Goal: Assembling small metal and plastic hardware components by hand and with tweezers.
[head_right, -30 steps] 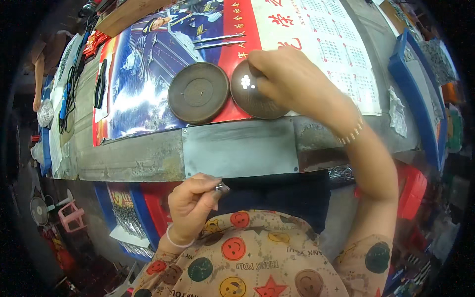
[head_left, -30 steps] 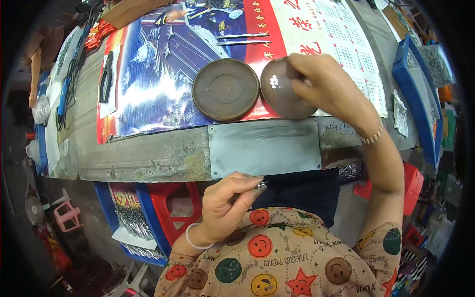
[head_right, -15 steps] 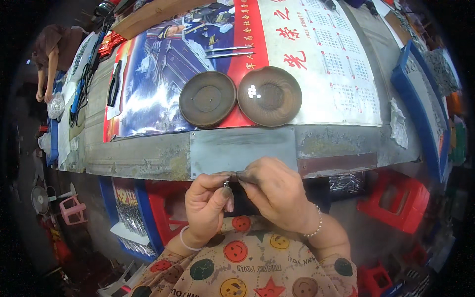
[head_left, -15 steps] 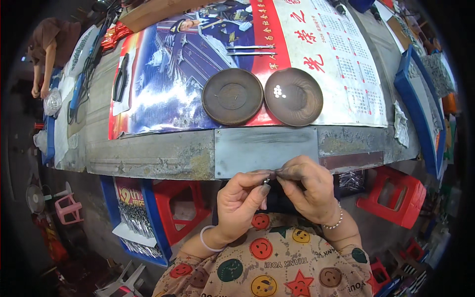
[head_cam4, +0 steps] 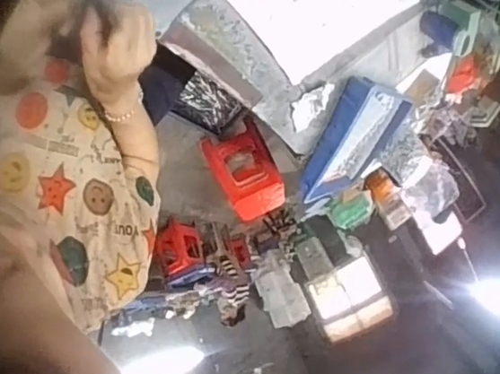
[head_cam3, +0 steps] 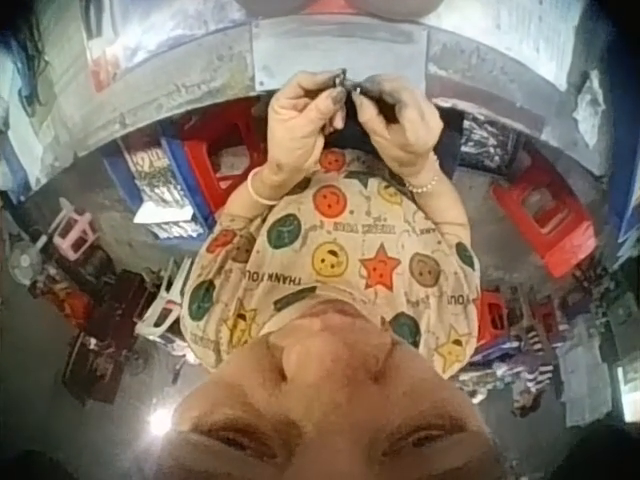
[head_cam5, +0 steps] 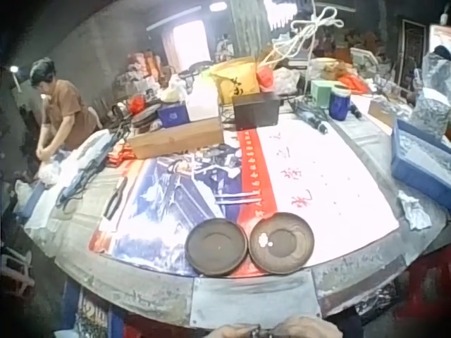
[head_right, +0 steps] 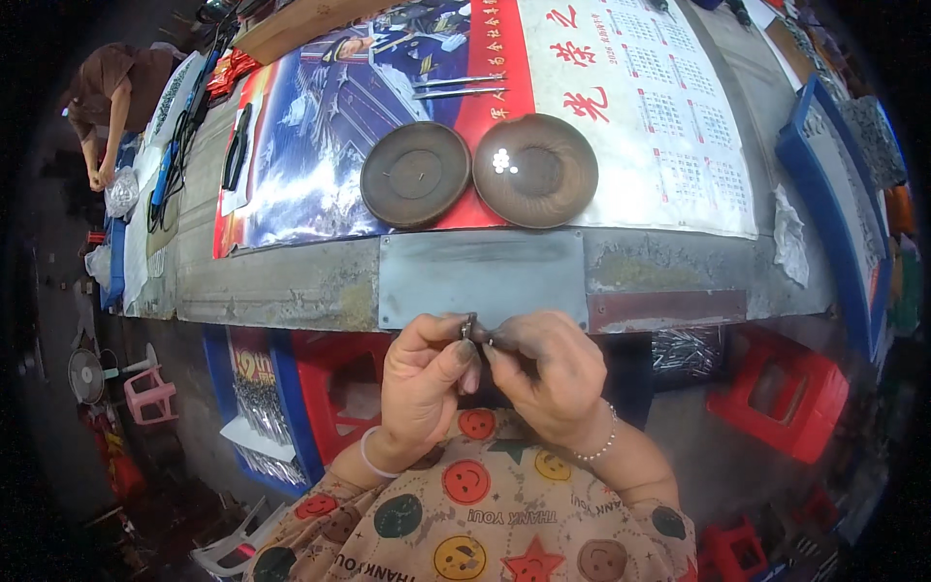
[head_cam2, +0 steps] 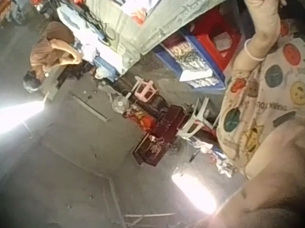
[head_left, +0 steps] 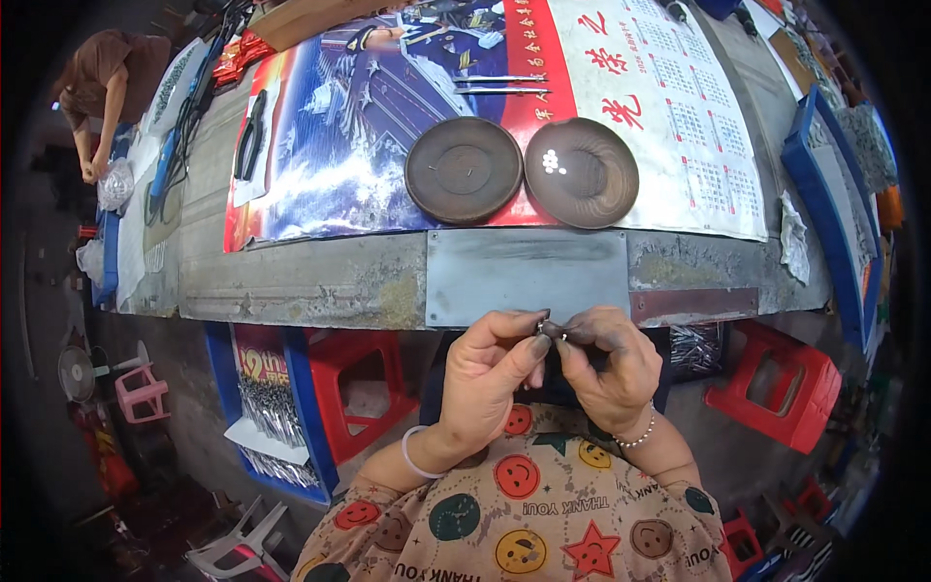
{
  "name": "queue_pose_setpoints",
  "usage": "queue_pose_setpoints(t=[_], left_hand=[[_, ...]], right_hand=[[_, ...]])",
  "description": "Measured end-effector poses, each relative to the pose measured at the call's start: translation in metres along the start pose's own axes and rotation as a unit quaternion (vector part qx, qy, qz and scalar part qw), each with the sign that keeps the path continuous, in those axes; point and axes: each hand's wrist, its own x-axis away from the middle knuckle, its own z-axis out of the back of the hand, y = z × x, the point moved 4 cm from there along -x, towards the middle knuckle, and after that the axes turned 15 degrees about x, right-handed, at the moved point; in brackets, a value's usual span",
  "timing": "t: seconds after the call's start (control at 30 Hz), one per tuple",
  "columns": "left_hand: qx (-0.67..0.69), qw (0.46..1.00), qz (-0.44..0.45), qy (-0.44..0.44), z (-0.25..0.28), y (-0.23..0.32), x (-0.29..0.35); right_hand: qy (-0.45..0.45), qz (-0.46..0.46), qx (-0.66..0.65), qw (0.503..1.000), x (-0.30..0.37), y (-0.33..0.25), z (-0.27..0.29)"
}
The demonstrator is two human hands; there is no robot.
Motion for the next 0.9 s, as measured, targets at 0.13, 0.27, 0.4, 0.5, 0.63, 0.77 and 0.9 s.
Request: queue_pose_setpoints(t=[0.13, 0.27, 0.4, 0.5, 0.63, 0.77, 0.9], left_hand=[[-0.011, 0.998, -0.035, -0.041, -0.001, -0.002, -0.003], [-0.052, 0.994, -0.035, -0.087, -0.001, -0.005, 0.0], [-0.073, 0.99, -0.049, -0.108, -0.001, -0.007, 0.002], [-0.063, 0.99, -0.055, -0.116, 0.002, -0.009, 0.001], [0.01, 0.995, -0.015, -0.1, 0.003, -0.01, -0.001], [-0.014, 0.99, -0.039, -0.137, 0.0, -0.008, 0.001], [-0.029, 0.989, -0.035, -0.144, -0.001, -0.006, 0.003]], right_hand=[[0.021, 0.048, -0.005, 0.999, -0.004, -0.003, -0.003], [0.038, 0.058, -0.011, 0.998, -0.005, -0.002, -0.004], [0.049, 0.033, -0.047, 0.997, -0.003, -0.004, -0.005], [0.037, 0.012, -0.066, 0.997, 0.004, 0.0, -0.008], [0.031, 0.012, -0.08, 0.996, 0.005, 0.002, -0.013], [0.055, -0.076, -0.165, 0.982, 0.013, 0.003, -0.017], [0.023, -0.191, -0.272, 0.943, 0.02, 0.005, -0.016]])
